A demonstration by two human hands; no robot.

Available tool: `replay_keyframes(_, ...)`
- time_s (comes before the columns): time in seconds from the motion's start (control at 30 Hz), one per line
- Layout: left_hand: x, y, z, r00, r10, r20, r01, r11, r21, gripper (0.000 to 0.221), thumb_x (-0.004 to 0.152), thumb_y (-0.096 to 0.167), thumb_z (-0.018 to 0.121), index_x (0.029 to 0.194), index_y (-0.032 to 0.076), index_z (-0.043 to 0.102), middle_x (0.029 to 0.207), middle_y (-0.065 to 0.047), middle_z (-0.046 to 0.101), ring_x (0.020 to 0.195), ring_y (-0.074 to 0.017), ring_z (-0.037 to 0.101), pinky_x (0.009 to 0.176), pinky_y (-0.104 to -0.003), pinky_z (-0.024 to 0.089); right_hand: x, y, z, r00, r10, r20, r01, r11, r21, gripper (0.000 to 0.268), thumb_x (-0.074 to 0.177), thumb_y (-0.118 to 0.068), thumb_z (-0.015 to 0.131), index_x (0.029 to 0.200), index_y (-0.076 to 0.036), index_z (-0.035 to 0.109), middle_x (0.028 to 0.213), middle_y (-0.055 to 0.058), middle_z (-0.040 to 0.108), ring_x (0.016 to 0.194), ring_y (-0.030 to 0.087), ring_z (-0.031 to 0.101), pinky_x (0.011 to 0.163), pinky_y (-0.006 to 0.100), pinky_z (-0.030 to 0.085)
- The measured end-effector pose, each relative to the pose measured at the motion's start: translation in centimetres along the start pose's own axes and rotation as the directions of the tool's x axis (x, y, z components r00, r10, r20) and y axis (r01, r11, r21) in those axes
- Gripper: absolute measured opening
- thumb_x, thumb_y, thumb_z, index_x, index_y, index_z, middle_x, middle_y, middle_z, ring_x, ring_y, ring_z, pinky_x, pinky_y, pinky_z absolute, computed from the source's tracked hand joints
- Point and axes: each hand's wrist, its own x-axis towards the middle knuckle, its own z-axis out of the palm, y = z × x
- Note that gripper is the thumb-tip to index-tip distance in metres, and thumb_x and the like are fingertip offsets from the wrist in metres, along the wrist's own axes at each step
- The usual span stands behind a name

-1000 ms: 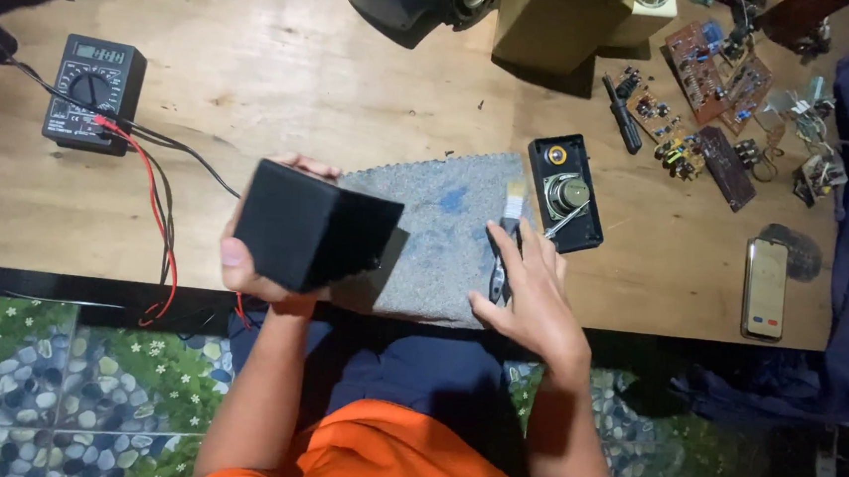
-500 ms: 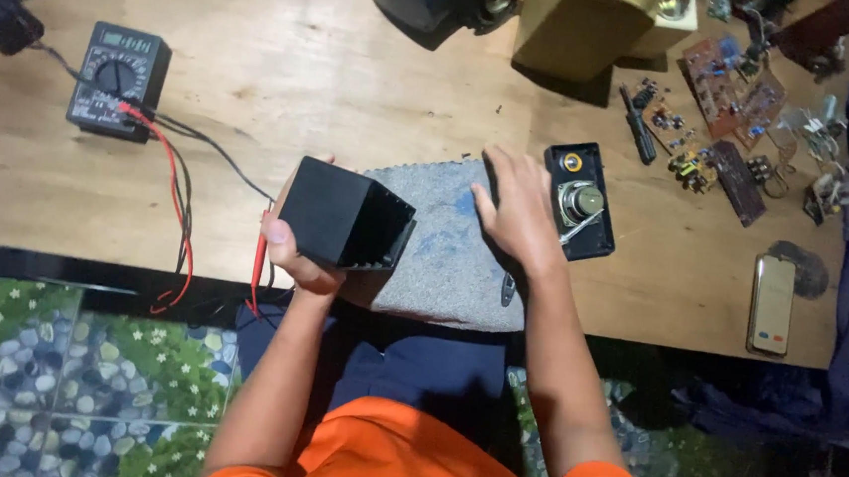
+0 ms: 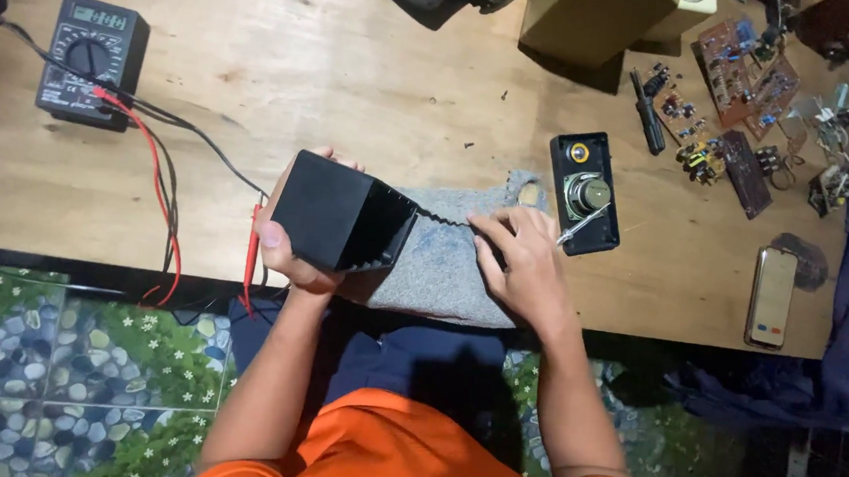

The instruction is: Disassembling, cleaning, and reassembling a small speaker unit using a brush and a marker.

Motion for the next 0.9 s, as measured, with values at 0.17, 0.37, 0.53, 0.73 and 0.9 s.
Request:
replay_keyframes(0.17,0.1,-0.4,0.1,0.998,0.065,0.018,-0.067,0.993,0.096,0.088,0.095,0.060,0.030,0.130,-0.016,0.055,0.105,-0.033,0.067,0.099,-0.0305,0.072,0.094,-0.035,0.058,-0.1,0.1,-0.3,1.000,-0.001,-0.025,0.003,0.998,0.068,0.018,0.093,-0.017,0.073,0.110,-0.019,0.075,0.102,0.002,0.065,0.100,0.024,0.064,0.093,0.036,0.045)
replay_keyframes(0.37,0.0,-0.5,-0.3,1.000,0.020,-0.004,-0.020,1.000,0.015,0.087,0.094,0.062,0.033,0.130,-0.014,0.055,0.105,-0.031,0.067,0.101,-0.0310,0.072,0.096,-0.036,0.058,2.0,1.7,-2.8,0.984,0.081,-0.159,-0.073,0.996,0.059,0.024,0.092,-0.010,0.076,0.116,-0.010,0.074,0.113,0.013,0.068,0.106,0.036,0.064,0.094,0.047,0.048)
replay_keyframes(0.53,0.3,-0.1,0.0,0.999,0.040,0.018,-0.041,0.996,0.076,0.086,0.095,0.061,0.031,0.129,-0.014,0.056,0.106,-0.030,0.067,0.101,-0.0299,0.071,0.096,-0.036,0.059,1.2,3.8,-4.4,0.887,0.438,-0.146,-0.456,0.879,-0.138,0.076,0.083,-0.023,0.087,0.147,-0.001,0.053,0.141,0.031,0.048,0.127,0.057,0.045,0.097,0.077,0.038)
replay_keyframes(0.73,0.2,0.2,-0.1,0.998,-0.014,0.057,0.010,0.997,0.072,0.083,0.097,0.060,0.029,0.133,-0.011,0.056,0.109,-0.026,0.068,0.102,-0.0283,0.070,0.095,-0.035,0.058,-1.0,6.6,-4.0,0.834,0.548,-0.067,-0.552,0.831,-0.068,0.080,0.085,-0.036,0.084,0.147,0.003,0.051,0.136,0.036,0.056,0.122,0.058,0.054,0.096,0.071,0.041)
replay_keyframes(0.9,0.0,0.6,0.3,0.997,-0.070,0.031,0.062,0.976,0.207,0.077,0.102,0.058,0.028,0.137,-0.008,0.048,0.116,-0.021,0.066,0.101,-0.0246,0.063,0.101,-0.033,0.052,-2.7,8.8,-4.3,0.848,0.496,-0.186,-0.491,0.868,0.075,0.078,0.072,-0.030,0.096,0.138,-0.004,0.064,0.130,0.024,0.065,0.120,0.044,0.063,0.105,0.052,0.047)
